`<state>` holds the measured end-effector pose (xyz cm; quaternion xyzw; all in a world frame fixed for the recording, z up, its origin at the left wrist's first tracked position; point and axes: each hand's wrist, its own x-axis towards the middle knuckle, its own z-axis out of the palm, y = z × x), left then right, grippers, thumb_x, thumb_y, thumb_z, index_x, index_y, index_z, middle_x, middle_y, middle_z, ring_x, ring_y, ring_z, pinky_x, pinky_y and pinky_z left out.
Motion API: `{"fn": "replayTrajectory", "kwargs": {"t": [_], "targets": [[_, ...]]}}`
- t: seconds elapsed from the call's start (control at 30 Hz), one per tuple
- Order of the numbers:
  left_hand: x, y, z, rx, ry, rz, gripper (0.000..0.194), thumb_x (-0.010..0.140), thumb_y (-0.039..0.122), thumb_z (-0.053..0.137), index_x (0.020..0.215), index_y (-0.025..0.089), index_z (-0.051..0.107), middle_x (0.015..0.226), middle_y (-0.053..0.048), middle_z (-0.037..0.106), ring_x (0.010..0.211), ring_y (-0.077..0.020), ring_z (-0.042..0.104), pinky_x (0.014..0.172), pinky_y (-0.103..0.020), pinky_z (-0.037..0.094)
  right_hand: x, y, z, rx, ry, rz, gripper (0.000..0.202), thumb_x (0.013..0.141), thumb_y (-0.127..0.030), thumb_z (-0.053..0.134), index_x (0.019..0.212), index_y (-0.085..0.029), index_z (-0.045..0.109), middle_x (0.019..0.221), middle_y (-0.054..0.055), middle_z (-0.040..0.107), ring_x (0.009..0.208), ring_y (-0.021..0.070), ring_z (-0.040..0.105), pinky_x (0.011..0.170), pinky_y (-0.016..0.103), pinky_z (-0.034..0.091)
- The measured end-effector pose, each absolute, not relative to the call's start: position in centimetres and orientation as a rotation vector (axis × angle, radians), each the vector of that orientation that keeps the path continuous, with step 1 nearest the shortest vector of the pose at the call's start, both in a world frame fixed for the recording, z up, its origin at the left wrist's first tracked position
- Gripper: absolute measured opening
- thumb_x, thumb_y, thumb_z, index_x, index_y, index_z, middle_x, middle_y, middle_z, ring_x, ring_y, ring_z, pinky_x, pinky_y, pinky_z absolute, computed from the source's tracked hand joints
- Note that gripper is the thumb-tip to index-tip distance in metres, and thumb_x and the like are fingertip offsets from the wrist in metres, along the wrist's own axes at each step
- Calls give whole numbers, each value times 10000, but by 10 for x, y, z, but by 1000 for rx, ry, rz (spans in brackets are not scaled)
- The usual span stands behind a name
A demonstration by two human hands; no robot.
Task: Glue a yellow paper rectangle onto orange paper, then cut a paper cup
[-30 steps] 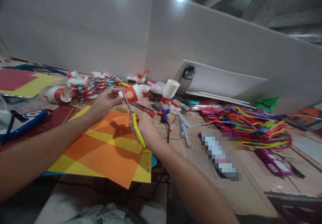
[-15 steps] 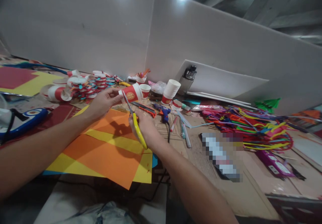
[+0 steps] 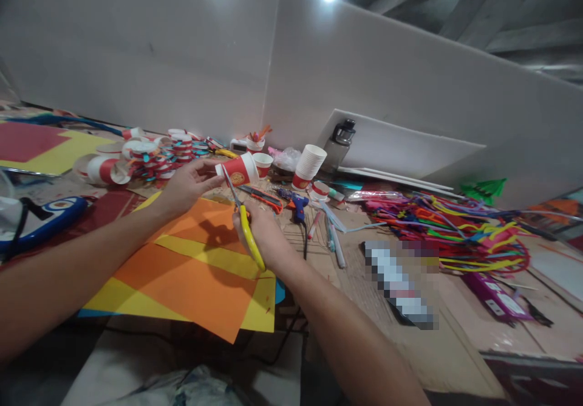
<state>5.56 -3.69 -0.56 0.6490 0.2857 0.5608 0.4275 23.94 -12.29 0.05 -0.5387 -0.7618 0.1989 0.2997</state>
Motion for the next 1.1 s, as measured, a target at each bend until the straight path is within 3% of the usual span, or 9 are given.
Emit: {"fn": "replayTrajectory", "kwargs": {"t": [0.27,0.47,1.1], "targets": [[57,-41,-3,1565,711,1386,425,693,400,781,1015,169,626,1038,-81,672,963,-211,637,880,-364,500,242,-120,-8,-1363,-1996,416,89,791,-241,466,720,-200,500,690,-4,551,649,130,484,593,239,333],[59,-36,-7,1307,685,1296,445,696,448,766,987,142,629,966,-70,680,833,-169,662,847,-373,525,242,-117,-10,-1387,-1987,444,87,796,-253,478,728,-204,502,691,-6,565,631,128,493,579,235,331],[55,-39,-3,1572,738,1392,426,692,387,778,1026,160,642,1042,-89,675,959,-218,631,869,-359,494,240,-122,-4,-1415,-1989,490,94,806,-258,453,733,-205,482,676,-18,539,615,118,473,556,232,313]]}}
